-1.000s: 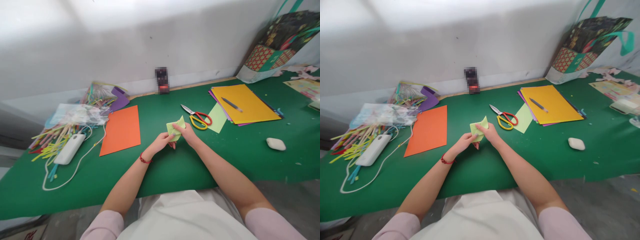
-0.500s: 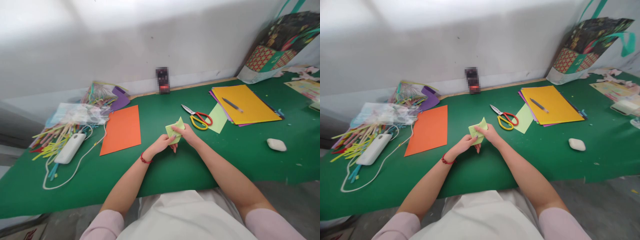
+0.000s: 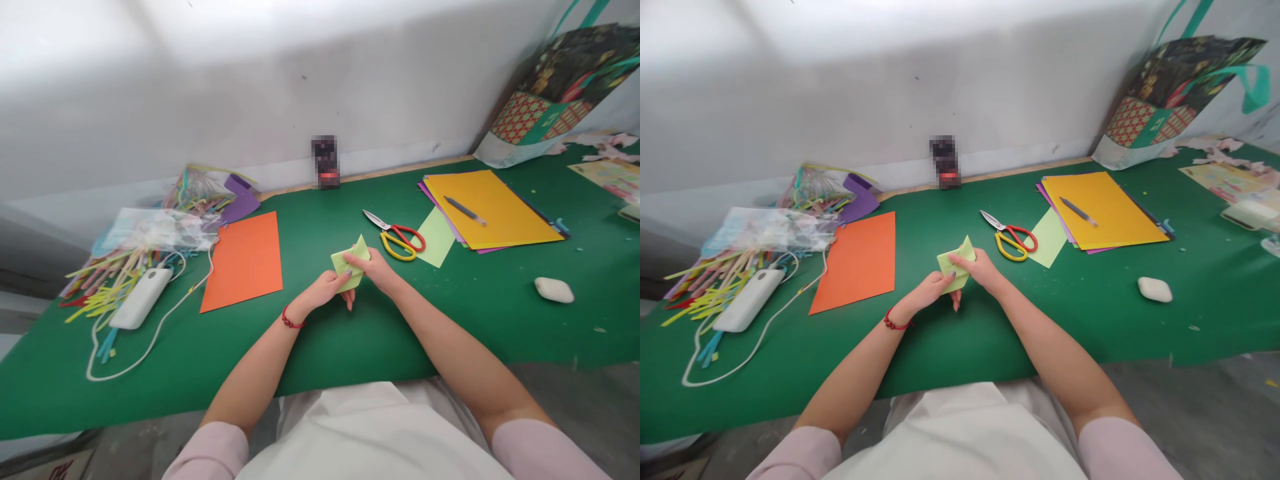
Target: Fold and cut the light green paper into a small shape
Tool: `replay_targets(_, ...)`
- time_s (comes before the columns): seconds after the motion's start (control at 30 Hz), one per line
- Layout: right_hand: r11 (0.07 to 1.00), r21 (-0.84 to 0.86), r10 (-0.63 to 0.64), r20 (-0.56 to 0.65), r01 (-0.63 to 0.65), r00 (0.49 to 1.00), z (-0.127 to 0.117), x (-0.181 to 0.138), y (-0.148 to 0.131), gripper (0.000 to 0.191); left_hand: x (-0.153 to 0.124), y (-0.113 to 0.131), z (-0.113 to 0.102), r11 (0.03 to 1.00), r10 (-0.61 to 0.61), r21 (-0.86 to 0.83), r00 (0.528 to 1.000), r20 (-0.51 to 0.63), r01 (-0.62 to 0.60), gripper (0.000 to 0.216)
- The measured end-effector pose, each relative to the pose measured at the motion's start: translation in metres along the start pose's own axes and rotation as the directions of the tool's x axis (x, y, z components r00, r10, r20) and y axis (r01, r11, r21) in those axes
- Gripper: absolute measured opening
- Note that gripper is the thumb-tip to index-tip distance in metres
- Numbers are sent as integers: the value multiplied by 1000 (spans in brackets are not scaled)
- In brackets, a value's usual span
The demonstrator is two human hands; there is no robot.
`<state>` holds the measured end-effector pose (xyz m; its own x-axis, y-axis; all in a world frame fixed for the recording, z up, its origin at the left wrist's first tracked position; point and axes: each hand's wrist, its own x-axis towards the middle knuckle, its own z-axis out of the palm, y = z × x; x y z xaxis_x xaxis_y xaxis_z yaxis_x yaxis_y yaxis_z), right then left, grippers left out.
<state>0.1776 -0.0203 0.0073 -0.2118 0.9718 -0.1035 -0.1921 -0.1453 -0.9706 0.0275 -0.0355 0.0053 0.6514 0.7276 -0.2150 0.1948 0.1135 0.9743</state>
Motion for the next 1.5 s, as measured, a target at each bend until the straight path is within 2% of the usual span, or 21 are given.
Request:
replay_targets(0.23,998,-44,-40,2,40,999,0,1,1,42,1,-2,1,998,13,55,997,-78,-8,59)
replay_targets(0.4,995,-72,-69,-28,67,997,-1,2,1,42,4,-7,1,1000,30,3,994,-101,-30,71)
replay_targets(0.9,998,-62,-30,4,30,1000,-2,0,-3,43,2,-5,0,999,39,2,999,-25,-39,68)
replay_targets(1.1,996,-78,-41,18,43,999,-4,3,1,44,2,-4,1,999,33,1,998,-45,-33,69)
replay_targets(1.33,993,-100,-72,-14,70,997,-3,2,-1,45,4,-5,3,994,38,-98,998,-56,-43,67)
replay_targets(1.5,995,-84,-61,-15,60,998,-3,1,0,44,3,-2,4,996,27,-89,997,-67,-33,66)
